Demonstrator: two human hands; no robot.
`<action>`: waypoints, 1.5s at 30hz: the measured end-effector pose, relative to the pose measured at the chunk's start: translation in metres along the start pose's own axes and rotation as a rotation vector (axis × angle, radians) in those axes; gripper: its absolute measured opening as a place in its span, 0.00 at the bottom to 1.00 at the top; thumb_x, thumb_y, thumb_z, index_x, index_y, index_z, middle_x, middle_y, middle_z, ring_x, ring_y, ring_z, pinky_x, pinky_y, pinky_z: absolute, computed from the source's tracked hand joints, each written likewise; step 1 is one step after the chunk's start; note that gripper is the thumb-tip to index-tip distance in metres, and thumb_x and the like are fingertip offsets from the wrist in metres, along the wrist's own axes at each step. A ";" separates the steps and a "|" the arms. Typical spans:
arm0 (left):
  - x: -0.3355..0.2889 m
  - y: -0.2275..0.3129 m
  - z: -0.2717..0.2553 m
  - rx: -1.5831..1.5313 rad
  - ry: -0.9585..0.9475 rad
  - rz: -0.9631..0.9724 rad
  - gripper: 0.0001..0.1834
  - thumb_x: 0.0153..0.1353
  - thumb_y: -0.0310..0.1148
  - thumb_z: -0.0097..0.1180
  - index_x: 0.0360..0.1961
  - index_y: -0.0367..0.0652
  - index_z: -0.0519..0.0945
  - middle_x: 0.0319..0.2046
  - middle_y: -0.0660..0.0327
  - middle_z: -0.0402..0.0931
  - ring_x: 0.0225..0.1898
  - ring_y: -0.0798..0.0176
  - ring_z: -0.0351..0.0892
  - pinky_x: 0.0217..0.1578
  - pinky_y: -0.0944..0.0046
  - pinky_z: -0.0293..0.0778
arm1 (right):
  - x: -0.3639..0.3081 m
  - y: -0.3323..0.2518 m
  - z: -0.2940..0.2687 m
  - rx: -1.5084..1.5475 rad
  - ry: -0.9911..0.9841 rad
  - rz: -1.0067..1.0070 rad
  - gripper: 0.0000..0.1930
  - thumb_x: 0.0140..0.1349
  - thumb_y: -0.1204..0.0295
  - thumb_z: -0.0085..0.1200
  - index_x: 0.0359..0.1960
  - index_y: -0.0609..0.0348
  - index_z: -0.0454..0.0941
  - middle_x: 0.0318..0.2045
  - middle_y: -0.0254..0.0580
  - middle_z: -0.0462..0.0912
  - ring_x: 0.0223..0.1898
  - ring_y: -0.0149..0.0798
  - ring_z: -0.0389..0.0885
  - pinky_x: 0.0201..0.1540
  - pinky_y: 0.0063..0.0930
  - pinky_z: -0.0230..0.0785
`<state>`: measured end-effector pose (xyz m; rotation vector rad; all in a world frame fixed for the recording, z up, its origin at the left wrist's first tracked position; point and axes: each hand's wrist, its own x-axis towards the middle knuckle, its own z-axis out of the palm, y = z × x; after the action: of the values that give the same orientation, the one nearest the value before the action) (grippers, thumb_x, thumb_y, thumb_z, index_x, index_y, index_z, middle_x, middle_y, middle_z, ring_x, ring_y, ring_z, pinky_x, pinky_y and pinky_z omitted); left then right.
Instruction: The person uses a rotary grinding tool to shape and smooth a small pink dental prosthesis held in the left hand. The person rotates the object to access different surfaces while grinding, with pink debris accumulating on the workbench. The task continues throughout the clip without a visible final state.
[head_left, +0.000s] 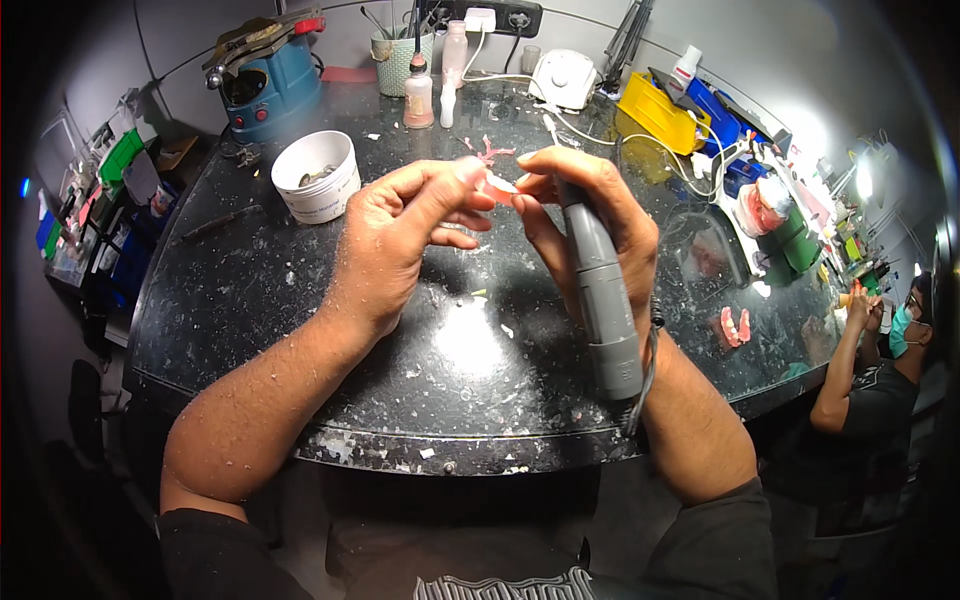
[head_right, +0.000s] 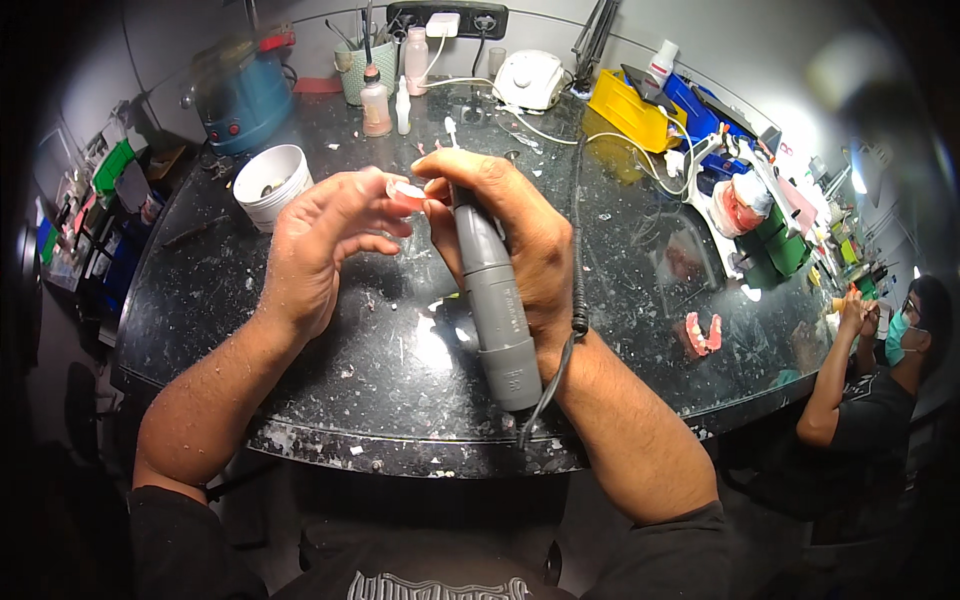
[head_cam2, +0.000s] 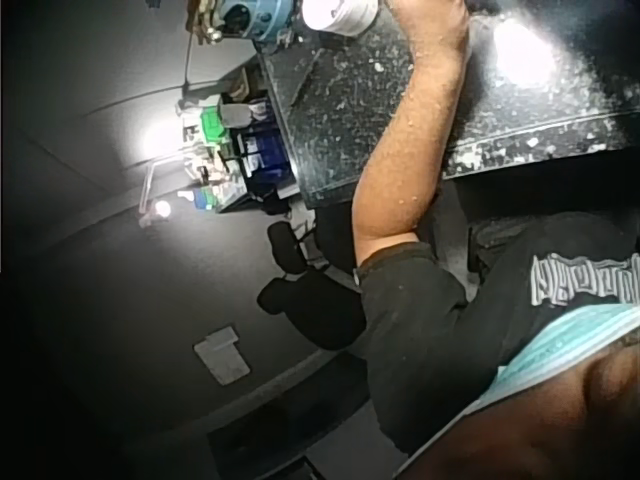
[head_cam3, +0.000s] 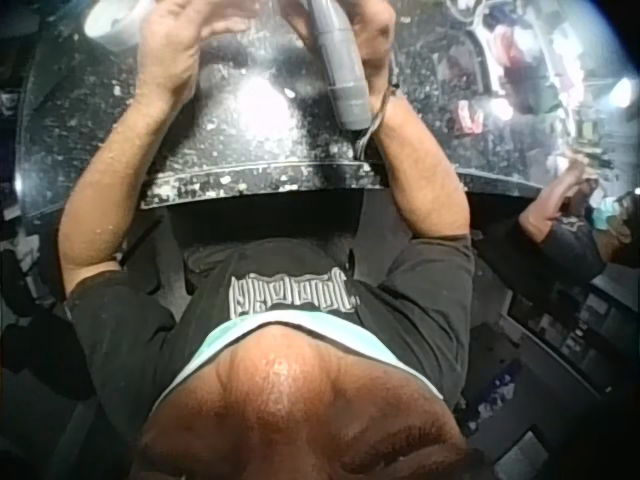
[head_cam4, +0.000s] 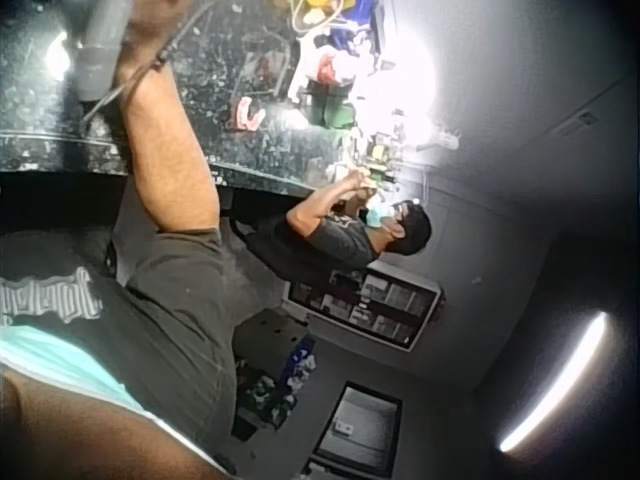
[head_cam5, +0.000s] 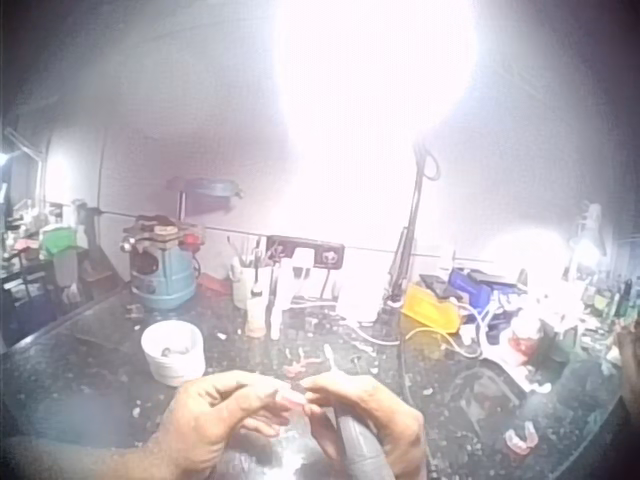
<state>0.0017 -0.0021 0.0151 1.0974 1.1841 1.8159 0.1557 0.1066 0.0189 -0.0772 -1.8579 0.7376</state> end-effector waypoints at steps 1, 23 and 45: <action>-0.001 0.001 0.000 0.042 -0.001 -0.011 0.18 0.70 0.41 0.54 0.48 0.36 0.82 0.41 0.55 0.85 0.40 0.64 0.84 0.45 0.66 0.78 | -0.001 -0.002 0.000 -0.011 -0.024 0.003 0.18 0.57 0.86 0.61 0.50 0.57 0.80 0.40 0.39 0.84 0.42 0.32 0.85 0.45 0.25 0.78; 0.006 -0.006 -0.006 0.075 -0.041 0.163 0.14 0.64 0.25 0.61 0.51 0.36 0.81 0.47 0.56 0.83 0.49 0.64 0.82 0.55 0.59 0.77 | 0.000 0.003 0.000 0.381 -0.020 0.456 0.17 0.62 0.80 0.62 0.52 0.59 0.76 0.42 0.40 0.84 0.45 0.30 0.84 0.51 0.24 0.76; 0.007 -0.006 -0.005 -0.064 -0.101 -0.065 0.17 0.66 0.30 0.58 0.54 0.33 0.80 0.46 0.57 0.81 0.46 0.67 0.80 0.52 0.65 0.74 | 0.002 -0.007 -0.001 0.429 0.049 0.427 0.11 0.68 0.72 0.57 0.47 0.64 0.76 0.40 0.41 0.82 0.42 0.29 0.82 0.47 0.23 0.77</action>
<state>-0.0053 0.0044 0.0102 1.0884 1.0829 1.7174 0.1580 0.1017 0.0243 -0.2169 -1.6144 1.4032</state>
